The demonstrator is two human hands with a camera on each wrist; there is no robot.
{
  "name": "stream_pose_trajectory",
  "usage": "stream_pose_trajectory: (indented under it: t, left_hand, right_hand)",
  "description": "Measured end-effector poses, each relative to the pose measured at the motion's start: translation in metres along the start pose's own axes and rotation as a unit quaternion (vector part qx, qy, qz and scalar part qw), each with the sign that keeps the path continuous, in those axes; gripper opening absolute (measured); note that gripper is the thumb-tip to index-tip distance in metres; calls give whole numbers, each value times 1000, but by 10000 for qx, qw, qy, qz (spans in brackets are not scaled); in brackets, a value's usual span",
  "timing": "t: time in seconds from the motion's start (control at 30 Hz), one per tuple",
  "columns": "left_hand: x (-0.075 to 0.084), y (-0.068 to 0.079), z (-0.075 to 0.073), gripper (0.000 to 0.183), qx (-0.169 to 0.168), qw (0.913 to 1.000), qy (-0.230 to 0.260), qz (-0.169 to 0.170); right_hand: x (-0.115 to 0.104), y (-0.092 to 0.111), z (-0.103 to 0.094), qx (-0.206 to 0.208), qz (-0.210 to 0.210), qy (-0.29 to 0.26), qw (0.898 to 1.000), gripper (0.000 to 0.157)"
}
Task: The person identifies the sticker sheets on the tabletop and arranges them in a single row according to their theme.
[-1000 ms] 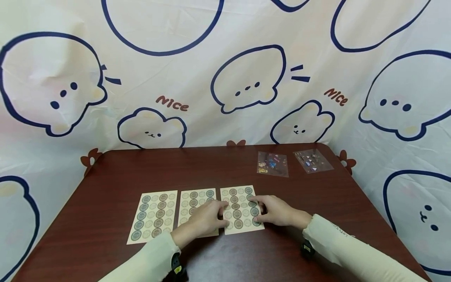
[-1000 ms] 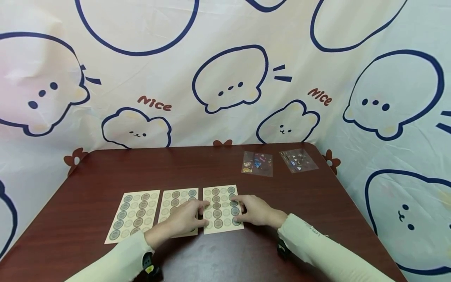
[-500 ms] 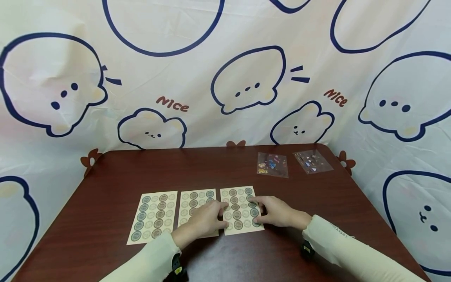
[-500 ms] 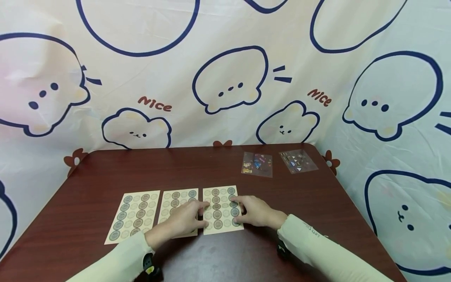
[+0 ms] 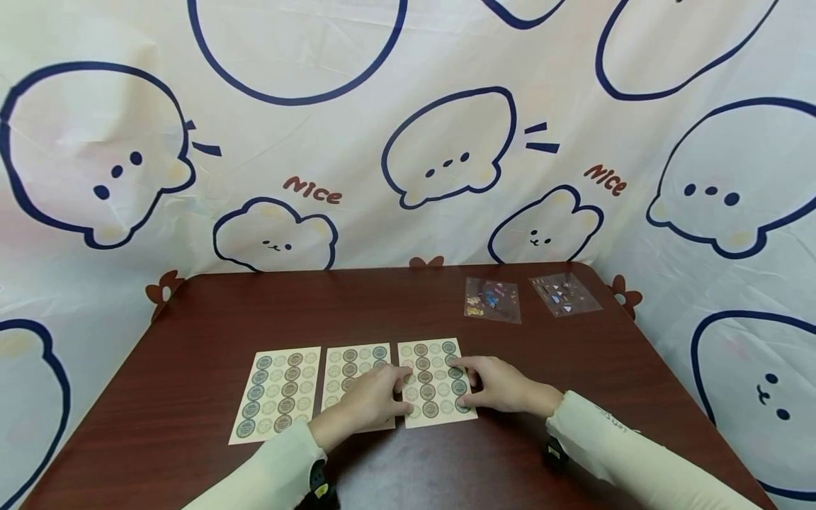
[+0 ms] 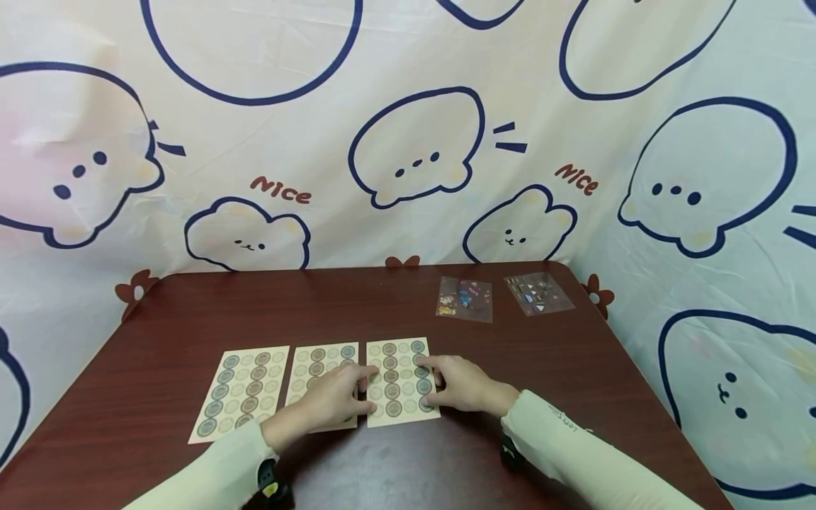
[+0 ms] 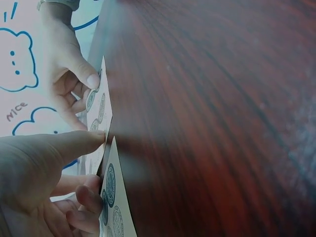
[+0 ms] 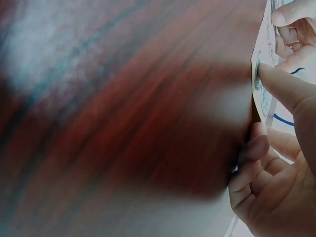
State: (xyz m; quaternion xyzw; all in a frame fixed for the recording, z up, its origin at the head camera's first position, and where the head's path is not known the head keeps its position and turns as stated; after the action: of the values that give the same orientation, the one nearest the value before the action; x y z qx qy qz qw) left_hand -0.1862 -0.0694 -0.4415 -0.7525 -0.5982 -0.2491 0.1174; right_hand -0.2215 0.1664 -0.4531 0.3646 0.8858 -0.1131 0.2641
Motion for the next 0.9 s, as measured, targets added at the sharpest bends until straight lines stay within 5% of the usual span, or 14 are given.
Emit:
stream_pose_trajectory:
  t: [0.5,0.9]
  left_hand:
    - [-7,-2,2,58,-9,9986,448,276]
    - [-10,-4,3,58,-1,9989,353,312]
  right_hand:
    - [3,1,1,17,-83,-251,9996,68]
    - [4,1,1,46,-130,-241,9996,67]
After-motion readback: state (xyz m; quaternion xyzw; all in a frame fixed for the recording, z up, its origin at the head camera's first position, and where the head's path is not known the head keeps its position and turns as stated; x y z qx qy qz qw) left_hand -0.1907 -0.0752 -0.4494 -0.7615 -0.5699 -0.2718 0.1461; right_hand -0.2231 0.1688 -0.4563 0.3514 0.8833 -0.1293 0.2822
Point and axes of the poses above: each hand's wrist, its own y-axis away from the middle knuckle, its own z-axis out of the palm, x = y × z, the point moved 3 cm from there along -y, towards the middle knuckle, and after that the axes turned 11 degrees about -z, right-handed, at the moved point
